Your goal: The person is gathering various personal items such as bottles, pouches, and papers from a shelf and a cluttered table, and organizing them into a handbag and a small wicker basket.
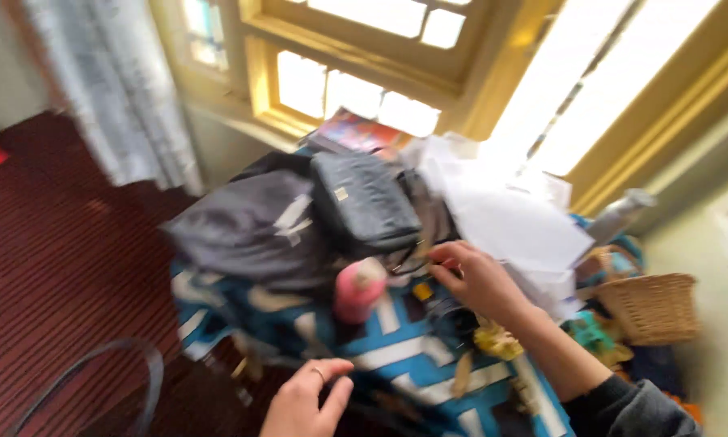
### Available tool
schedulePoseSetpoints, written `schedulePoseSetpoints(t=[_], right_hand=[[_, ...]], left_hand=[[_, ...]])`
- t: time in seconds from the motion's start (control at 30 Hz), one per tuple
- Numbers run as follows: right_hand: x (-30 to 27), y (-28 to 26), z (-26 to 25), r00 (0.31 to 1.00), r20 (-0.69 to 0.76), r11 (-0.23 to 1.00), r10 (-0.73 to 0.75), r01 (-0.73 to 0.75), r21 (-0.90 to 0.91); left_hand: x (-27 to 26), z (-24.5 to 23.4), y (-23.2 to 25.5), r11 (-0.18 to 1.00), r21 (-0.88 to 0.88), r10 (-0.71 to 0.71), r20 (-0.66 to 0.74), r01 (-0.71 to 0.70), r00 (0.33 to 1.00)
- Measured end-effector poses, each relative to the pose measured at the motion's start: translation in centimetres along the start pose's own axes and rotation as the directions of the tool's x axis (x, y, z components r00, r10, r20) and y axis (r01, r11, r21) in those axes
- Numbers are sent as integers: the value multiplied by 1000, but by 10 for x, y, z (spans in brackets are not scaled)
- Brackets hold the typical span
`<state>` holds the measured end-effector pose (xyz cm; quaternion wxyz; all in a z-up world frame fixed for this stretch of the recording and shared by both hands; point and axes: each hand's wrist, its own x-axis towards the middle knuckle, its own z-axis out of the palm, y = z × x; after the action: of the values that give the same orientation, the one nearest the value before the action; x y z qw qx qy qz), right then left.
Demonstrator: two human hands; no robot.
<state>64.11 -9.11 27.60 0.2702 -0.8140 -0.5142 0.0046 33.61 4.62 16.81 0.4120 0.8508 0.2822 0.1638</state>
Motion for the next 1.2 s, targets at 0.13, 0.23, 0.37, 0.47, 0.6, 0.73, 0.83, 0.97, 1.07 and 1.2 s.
schedulePoseSetpoints(t=[0.13,0.23,0.37,0.47,0.6,0.73,0.83,0.97,1.07,1.2], right_hand=[[-5,101,-56,890,64,886,451,-438,-150],[10,144,-72,839,66,832,540,-521,-193],[48,185,-48,868,9,860,496,-490,-141],[67,192,-30,782,75,768,619,-582,-267],[53,190,-35,680,212,708,702,-634,-311],[27,209,-41,647,252,695,719,-666,-272],[3,291,-27,794,272,839,543,-505,-201],[-10,346,-22,815,236,762,529,-579,290],[-17,321,-57,585,366,108,723,-619,778],[3,270,-81,582,333,302,742,-733,609]], left_hand=[[51,67,49,987,-141,-37,271,78,962],[98,122,81,962,-231,-61,341,147,938],[178,180,126,887,-244,-304,333,393,893],[221,233,129,803,-286,-434,321,523,842],[231,234,173,728,-355,-497,317,587,808],[216,248,231,808,-424,-360,196,410,912],[198,243,282,803,-590,-63,59,86,996],[196,303,303,810,-585,81,148,22,986],[192,280,323,791,-611,129,205,24,970],[189,246,333,812,-573,129,364,112,922]])
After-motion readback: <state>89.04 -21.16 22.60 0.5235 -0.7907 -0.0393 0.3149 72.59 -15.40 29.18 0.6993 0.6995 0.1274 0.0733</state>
